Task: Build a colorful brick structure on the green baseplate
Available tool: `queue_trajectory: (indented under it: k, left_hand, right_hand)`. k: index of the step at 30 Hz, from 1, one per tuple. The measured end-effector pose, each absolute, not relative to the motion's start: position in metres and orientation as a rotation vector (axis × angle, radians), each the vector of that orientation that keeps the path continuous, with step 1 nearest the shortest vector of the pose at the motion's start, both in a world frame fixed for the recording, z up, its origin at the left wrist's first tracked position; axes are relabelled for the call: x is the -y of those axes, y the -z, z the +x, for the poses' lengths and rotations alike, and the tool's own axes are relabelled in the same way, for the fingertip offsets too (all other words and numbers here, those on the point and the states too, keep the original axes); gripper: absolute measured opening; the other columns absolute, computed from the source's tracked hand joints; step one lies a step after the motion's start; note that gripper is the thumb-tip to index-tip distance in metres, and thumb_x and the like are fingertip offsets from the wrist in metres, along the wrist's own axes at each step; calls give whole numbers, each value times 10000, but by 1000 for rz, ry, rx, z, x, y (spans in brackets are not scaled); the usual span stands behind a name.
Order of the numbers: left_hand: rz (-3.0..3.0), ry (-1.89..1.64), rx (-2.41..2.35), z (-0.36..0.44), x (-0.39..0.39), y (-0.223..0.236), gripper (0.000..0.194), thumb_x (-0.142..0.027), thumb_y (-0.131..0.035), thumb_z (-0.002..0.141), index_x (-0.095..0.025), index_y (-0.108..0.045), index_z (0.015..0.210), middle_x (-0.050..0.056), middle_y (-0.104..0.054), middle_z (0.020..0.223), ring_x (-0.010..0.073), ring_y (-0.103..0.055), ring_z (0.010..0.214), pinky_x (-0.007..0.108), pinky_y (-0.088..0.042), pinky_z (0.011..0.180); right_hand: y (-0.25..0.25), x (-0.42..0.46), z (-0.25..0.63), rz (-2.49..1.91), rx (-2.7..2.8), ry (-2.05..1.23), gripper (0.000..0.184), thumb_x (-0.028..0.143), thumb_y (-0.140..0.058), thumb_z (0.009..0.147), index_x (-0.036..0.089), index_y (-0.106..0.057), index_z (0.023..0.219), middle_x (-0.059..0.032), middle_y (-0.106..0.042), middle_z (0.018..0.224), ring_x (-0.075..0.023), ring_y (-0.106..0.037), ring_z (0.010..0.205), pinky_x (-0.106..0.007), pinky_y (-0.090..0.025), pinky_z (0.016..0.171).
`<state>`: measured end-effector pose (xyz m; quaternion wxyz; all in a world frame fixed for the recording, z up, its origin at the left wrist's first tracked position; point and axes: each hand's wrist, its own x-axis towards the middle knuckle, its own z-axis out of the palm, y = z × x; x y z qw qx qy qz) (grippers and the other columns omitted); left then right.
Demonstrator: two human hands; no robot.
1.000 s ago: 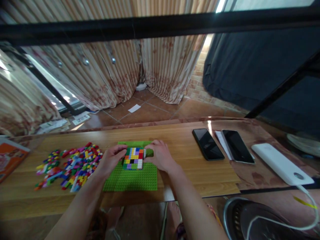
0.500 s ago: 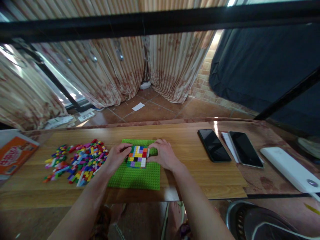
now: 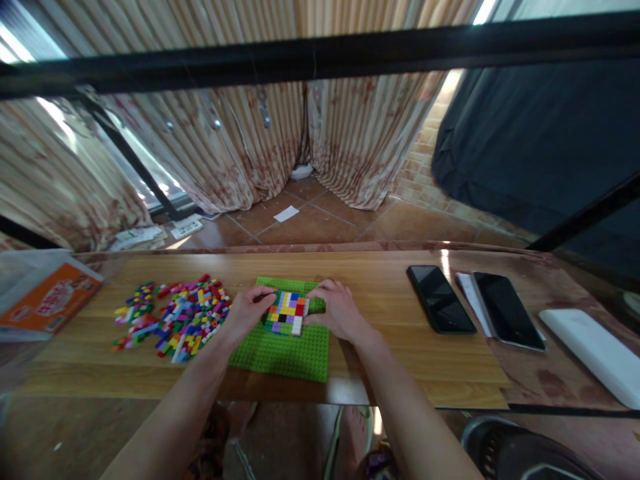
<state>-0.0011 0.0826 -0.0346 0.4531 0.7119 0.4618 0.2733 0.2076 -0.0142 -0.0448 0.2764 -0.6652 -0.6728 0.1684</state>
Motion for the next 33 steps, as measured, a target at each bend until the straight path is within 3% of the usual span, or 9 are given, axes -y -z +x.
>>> queue_trajectory:
  k: [6,11,17,25,30,33]
  left_hand:
    - [1776,-672,-1164,-3,-83,35,255,-287,-574,781,-139,-737,911,54,-736,835,174,-650,754,254,-486,651]
    - [1748,-662,-1164,-1,-83,35,236,-248,-563,786,-141,-738,903,52,-737,837,162,-649,737,242,-486,647]
    - [1818,-647,-1217,2,-77,31,221,-200,-530,797,-151,-731,876,35,-732,807,148,-636,700,227,-472,613]
    - [1811,-647,-1240,2,-72,30,206,-203,-527,804,-156,-718,864,28,-714,768,143,-632,673,224,-473,599]
    - [1591,-667,-1155,-12,-77,26,267,-258,-511,819,-146,-680,992,14,-664,679,115,-593,543,209,-462,517]
    - [1515,-829,-1178,-35,-90,16,291,-272,-527,795,-134,-667,1010,30,-681,754,87,-559,513,190,-436,492]
  right_hand:
    - [43,19,210,-1722,1774,-458,606,476,-843,562,253,-678,1101,-83,-616,1102,-272,-542,1039,-442,-409,910]
    - [42,18,216,-1586,1631,-590,302,343,-681,773,238,-692,1056,-62,-647,1046,-214,-598,975,-384,-455,889]
    - [50,14,209,-1654,1662,-479,147,312,-672,776,251,-741,890,-67,-643,1056,-231,-587,1019,-423,-434,937]
    - [49,15,208,-1644,1654,-489,181,345,-655,791,249,-741,918,-68,-664,1060,-226,-597,1016,-412,-444,936]
    - [41,14,212,-1678,1402,-461,278,408,-596,806,213,-719,961,-79,-693,1047,-219,-631,961,-386,-483,878]
    - [31,14,212,-1732,1207,-344,315,443,-567,798,188,-723,900,-79,-724,958,-231,-653,902,-391,-494,847]
